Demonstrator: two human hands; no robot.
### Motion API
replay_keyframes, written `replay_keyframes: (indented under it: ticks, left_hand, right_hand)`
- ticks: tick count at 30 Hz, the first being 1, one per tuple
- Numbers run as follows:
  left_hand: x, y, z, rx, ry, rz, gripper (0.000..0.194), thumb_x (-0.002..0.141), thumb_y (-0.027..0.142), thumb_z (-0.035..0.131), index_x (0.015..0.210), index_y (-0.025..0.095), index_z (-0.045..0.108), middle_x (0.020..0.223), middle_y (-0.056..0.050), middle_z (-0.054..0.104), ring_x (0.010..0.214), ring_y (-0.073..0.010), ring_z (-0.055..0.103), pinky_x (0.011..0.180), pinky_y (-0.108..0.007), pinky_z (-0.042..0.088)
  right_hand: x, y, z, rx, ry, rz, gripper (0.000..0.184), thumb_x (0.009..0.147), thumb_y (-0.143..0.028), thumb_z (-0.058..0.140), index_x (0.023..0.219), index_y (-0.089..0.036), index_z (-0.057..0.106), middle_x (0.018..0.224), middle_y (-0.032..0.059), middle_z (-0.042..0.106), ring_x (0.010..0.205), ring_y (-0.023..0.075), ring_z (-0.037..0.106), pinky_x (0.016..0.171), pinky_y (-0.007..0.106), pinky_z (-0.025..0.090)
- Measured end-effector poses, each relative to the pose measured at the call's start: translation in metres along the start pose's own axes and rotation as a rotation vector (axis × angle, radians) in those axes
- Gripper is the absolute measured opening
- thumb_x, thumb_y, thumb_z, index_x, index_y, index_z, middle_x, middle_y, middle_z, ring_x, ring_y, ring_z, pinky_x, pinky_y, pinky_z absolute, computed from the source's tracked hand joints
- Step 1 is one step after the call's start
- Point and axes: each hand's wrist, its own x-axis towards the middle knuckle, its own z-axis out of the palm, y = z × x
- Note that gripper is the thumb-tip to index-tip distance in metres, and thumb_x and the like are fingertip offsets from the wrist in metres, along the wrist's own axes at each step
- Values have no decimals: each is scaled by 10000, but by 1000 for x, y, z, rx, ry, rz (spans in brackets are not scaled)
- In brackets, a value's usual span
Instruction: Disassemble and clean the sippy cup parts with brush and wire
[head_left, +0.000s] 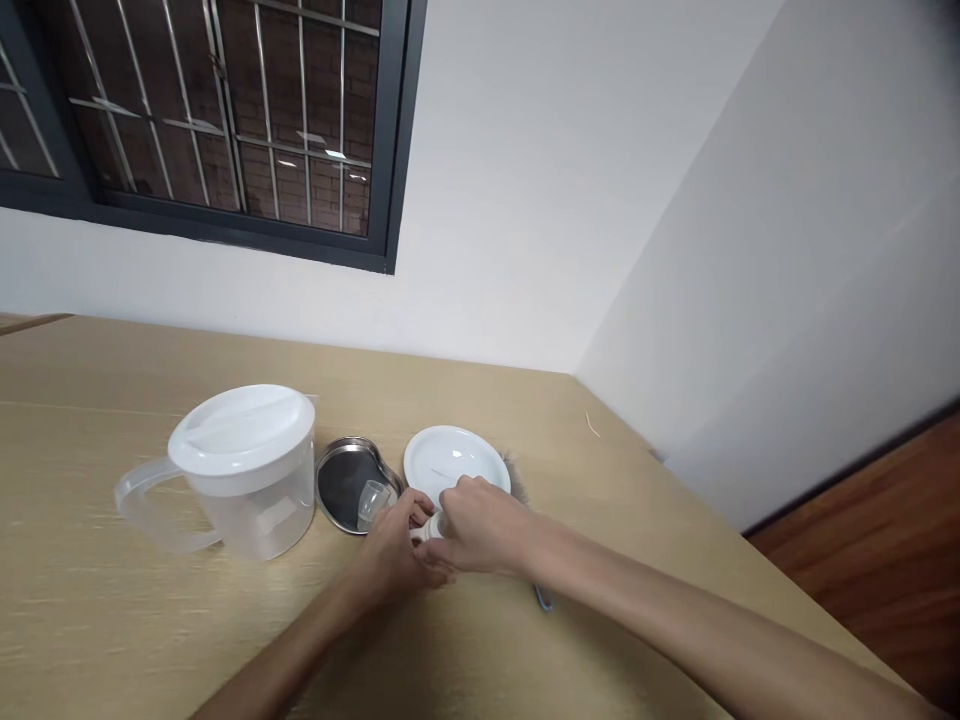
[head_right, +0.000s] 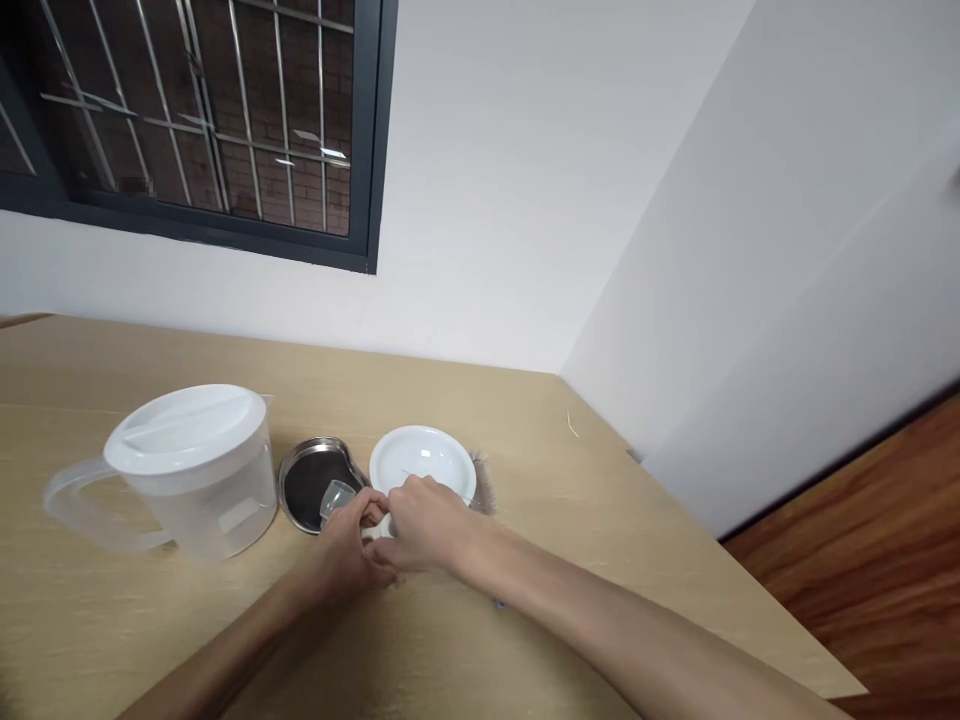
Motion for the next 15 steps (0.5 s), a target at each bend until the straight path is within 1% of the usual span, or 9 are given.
replay_keyframes:
  ticks: [1, 2, 3, 5, 7, 8, 10, 12, 15]
  left_hand:
    - [0, 0, -1, -4, -6, -7, 516, 487, 200, 783, 923, 208, 507, 763, 49, 546, 665, -117, 487, 552, -212, 374]
    - [1, -1, -1, -11, -12, -4, 527, 490, 225, 801, 928, 209, 508, 772, 44, 565, 679, -125, 507, 565, -219, 387]
    - [1, -1, -1, -22, -20, 4, 528, 501, 247, 810, 933, 210, 508, 782, 39, 584, 693, -133, 526, 577, -225, 397]
    - [1, -4, -1, -44, -41, 23, 528, 521, 265, 814, 945, 212, 504, 801, 36, 608, 710, -142, 548, 586, -231, 406]
    - [1, -7, 0, -55, -46, 23, 538, 518, 249, 812, 955, 214, 501, 810, 41, 600, 705, -138, 541, 574, -226, 406]
    - [1, -8, 1, -53, -42, 24, 535, 516, 238, 809, 953, 214, 501, 803, 46, 588, 694, -132, 529, 565, -223, 402]
    - [0, -10, 1, -34, -23, 32, 517, 514, 231, 806, 932, 213, 503, 783, 54, 560, 679, -122, 504, 555, -220, 389]
    - [-1, -9, 1, -14, -19, 50, 499, 514, 229, 805, 912, 214, 506, 770, 58, 546, 677, -118, 487, 553, -218, 376]
    - [-1, -6, 1, 1, -17, 62, 484, 512, 221, 794, 884, 215, 485, 764, 62, 543, 666, -112, 470, 546, -218, 361]
  right_hand:
    - [-2, 5, -2, 37, -18, -39, 391, 791, -542, 654, 878, -169, 730, 784, 93, 681, 709, 254, 658, 530, 275, 367]
    - [-5, 11, -4, 76, -20, -92, 437, 762, -557, 695, 995, -188, 713, 879, 86, 681, 757, 251, 660, 545, 269, 381]
    - [-8, 17, -6, 107, -23, -157, 493, 750, -541, 727, 1117, -216, 674, 972, 77, 669, 807, 245, 659, 568, 263, 397]
    - [-12, 25, -6, 122, -29, -270, 481, 809, -425, 717, 1246, -262, 596, 1071, 65, 637, 875, 230, 653, 617, 258, 421]
    - [-12, 29, -5, 82, -38, -330, 382, 876, -307, 649, 1249, -252, 586, 1084, 74, 630, 912, 233, 649, 651, 267, 434]
    - [-11, 29, -5, 55, -37, -346, 340, 890, -276, 626, 1225, -231, 597, 1077, 85, 635, 921, 242, 647, 662, 275, 437]
    - [-7, 28, -5, 21, -30, -370, 304, 873, -274, 643, 1163, -191, 618, 1057, 103, 651, 933, 261, 644, 676, 289, 437]
    - [-3, 26, -5, 32, -27, -394, 274, 832, -292, 687, 1076, -178, 638, 1005, 97, 674, 893, 258, 649, 664, 287, 425]
    - [1, 24, -6, 61, -14, -399, 296, 795, -326, 710, 1039, -178, 635, 929, 84, 693, 791, 239, 648, 589, 273, 375]
